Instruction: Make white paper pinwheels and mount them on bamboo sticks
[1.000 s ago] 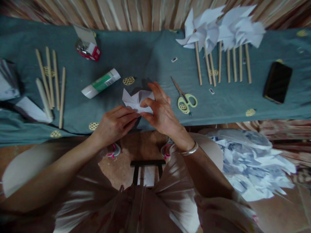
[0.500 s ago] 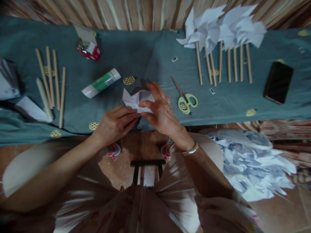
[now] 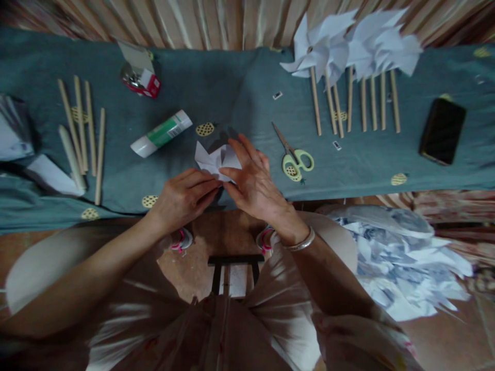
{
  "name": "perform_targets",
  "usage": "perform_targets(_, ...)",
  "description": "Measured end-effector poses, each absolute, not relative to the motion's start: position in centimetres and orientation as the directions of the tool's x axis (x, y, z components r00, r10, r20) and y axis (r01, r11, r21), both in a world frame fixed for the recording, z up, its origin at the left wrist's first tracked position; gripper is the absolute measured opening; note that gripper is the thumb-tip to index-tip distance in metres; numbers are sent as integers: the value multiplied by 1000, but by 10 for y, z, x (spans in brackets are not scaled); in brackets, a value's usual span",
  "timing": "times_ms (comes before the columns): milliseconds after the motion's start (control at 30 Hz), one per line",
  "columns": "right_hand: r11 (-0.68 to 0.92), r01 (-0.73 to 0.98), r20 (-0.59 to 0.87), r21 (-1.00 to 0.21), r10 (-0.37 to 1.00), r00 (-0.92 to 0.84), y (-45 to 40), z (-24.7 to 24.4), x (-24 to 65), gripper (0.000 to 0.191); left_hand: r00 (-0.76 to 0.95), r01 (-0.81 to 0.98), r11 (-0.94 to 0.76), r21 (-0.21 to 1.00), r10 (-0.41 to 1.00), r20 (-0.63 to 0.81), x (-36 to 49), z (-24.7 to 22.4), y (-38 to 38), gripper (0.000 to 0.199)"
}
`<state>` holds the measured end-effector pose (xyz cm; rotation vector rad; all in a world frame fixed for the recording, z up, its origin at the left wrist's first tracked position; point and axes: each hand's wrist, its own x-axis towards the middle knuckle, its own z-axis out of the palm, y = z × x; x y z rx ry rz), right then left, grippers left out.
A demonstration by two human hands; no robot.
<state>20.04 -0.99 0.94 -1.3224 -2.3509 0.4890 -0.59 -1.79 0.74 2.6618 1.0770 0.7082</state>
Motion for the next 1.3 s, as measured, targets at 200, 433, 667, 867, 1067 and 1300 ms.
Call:
perform_targets(200, 521, 712, 214, -470, 850, -481, -12, 6, 198, 29, 583, 601, -686, 409, 727, 362, -13, 10, -15, 22)
perform_targets(433, 587, 732, 291, -346, 809, -511, -11, 4, 194, 22, 398, 671, -523, 525, 852, 340, -34, 21, -10, 25)
perform_targets(667, 567, 702, 314, -431, 824, -472, -7, 0, 194, 21, 179, 604, -225, 764, 973, 145, -44, 21, -14, 30)
perform_targets(867, 532, 725, 346, -438, 844, -410, -3, -4, 188, 20, 92, 350, 17, 937, 994, -52, -44, 13, -14, 57)
perform_targets(1067, 463, 727, 324, -507, 884, -338, -1, -4, 185, 20, 137, -1, 270, 963, 954, -267, -32, 23, -20, 62)
perform_targets(1300, 463, 680, 357, -569, 884, -303, 0, -4, 183, 21, 287, -359, 483, 799, 871, -398, -11, 22, -15, 67)
